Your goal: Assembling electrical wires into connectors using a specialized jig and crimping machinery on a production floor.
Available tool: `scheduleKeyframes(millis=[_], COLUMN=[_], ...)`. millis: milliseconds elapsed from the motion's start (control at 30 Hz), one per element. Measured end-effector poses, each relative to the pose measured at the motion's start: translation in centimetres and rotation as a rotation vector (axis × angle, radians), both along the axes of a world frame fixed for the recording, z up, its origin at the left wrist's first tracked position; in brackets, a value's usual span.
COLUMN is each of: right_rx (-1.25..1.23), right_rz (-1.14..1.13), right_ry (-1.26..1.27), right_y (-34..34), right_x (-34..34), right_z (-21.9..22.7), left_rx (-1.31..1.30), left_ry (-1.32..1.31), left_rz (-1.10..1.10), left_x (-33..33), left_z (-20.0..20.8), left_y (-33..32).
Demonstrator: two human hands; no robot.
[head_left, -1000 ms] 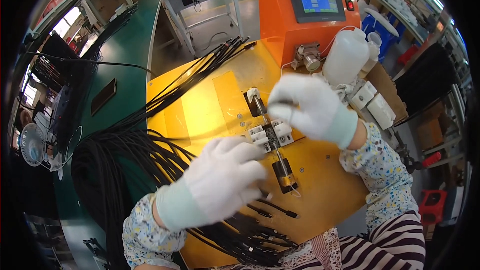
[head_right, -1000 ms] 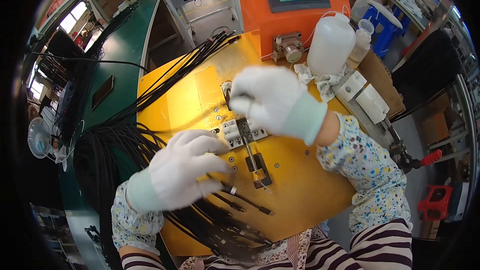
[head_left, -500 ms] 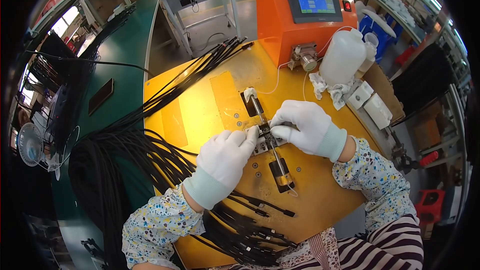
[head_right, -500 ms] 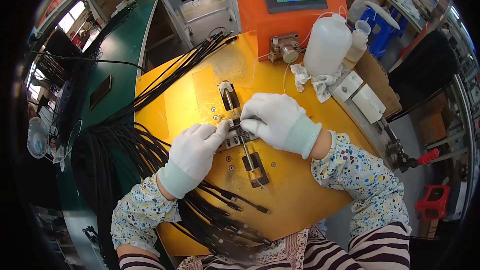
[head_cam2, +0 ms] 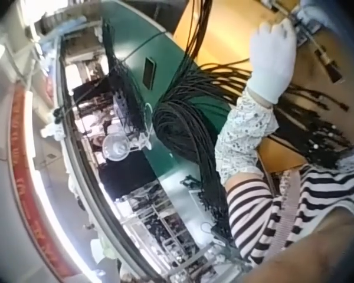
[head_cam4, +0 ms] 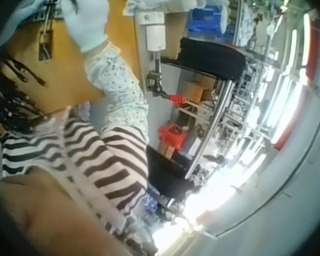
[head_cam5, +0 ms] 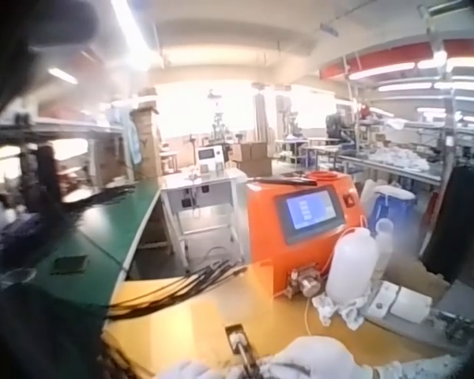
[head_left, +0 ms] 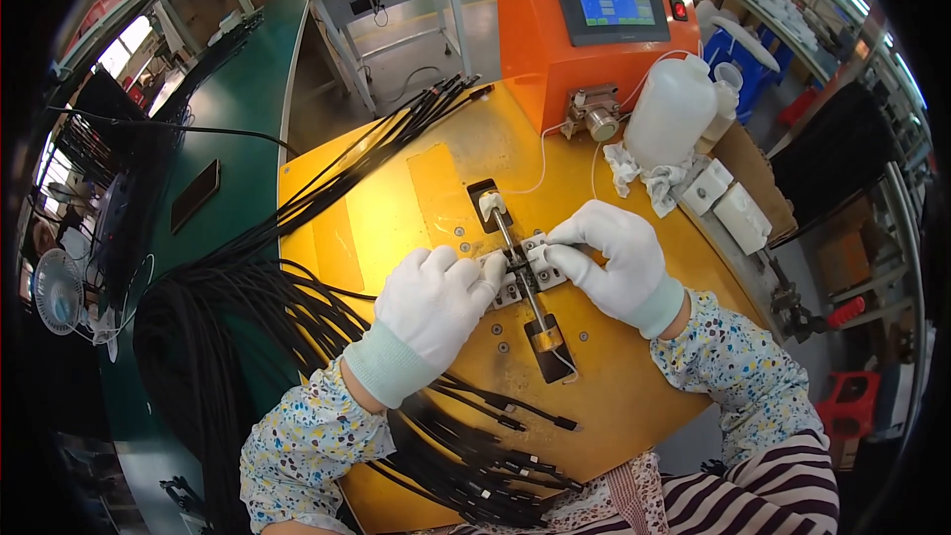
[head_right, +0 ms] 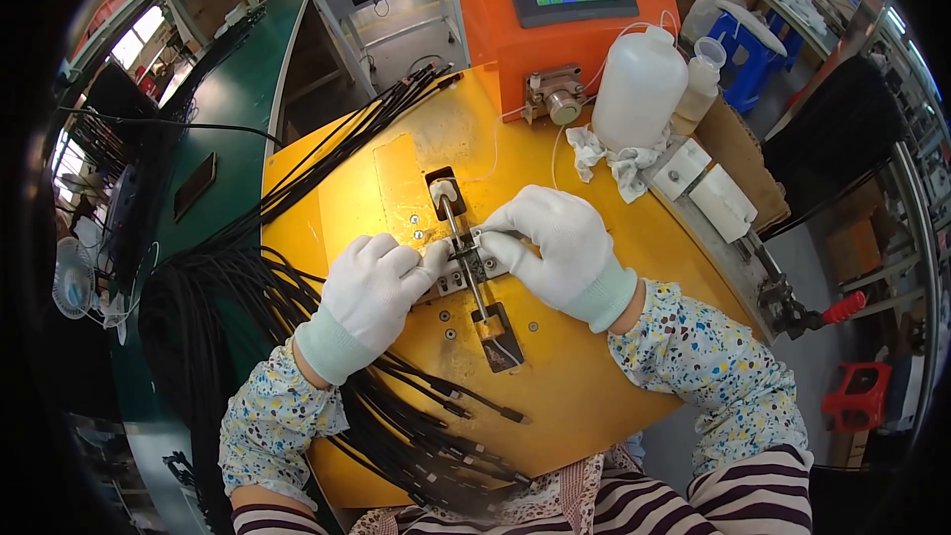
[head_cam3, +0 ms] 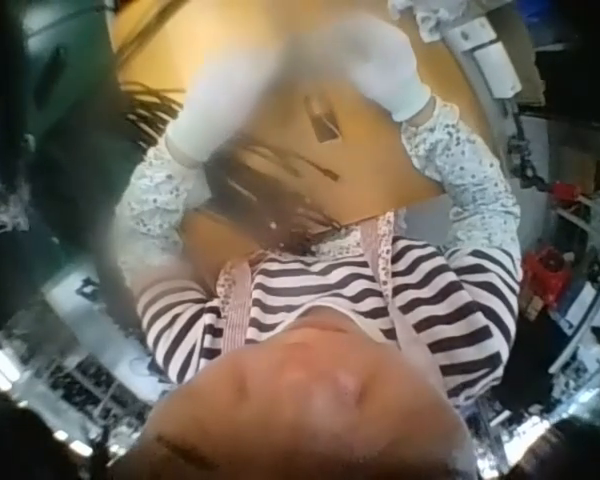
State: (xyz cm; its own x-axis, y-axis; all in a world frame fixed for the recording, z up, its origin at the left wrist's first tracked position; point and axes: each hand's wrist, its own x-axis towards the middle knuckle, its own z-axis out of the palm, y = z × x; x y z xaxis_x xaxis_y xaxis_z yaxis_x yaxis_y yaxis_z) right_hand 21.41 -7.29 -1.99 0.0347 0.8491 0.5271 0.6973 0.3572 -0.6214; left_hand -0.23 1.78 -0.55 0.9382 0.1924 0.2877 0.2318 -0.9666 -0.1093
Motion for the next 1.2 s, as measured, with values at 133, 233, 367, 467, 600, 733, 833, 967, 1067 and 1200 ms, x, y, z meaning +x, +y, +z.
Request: scheduleKeyframes(millis=[133, 233, 367, 467, 600, 733, 833, 967, 1067, 1200], right_rx=[0.022, 0.028, 0.063, 0.092, 0.096, 0.104, 0.108, 0.138, 0.197, 0.234], right_rz=[0.018, 0.018, -0.011, -0.016, -0.009, 0.002, 0.009, 0.023, 0.018, -0.029], right_ry=[0.003, 0.003, -0.021, -0.036, -0.018, 0.012, 0.014, 0.007, -0.003, -0.029], right_y=[0.3, 0.4, 0.1, 0.2, 0.2, 0.5, 0.8, 0.7, 1.0, 0.0], right_x=[0.2, 0.2, 0.3, 0.4, 0.5, 0.5, 0.1, 0.5, 0.9, 1.2], right_z=[-0.3, -0.4, -0.4, -0.7, -0.7, -0.9, -0.7, -0.8, -0.8, -1.3], left_rx=[0.008, 0.003, -0.023, -0.071, -0.149, -0.129, -0.128, -0.264, -0.67, -0.643], left_ry=[-0.017, -0.038, -0.067, -0.066, -0.113, -0.173, -0.105, 0.001, 0.235, -0.002], left_rz=[-0.003, 0.001, 0.043, 0.125, 0.234, 0.206, 0.139, 0.19, -0.288, 0.045], left_x=[0.0, -0.1, -0.1, -0.1, 0.1, 0.2, -0.2, -0.3, -1.4, 1.2], left_z=[-0.5, -0.7, -0.5, -0.4, -0.2, -0.4, -0.8, 2.0, 4.8, 6.1], left_y=[0.1, 0.1, -0.3, -0.5, -0.3, 0.7, 1.1, 0.1, -0.8, 0.5])
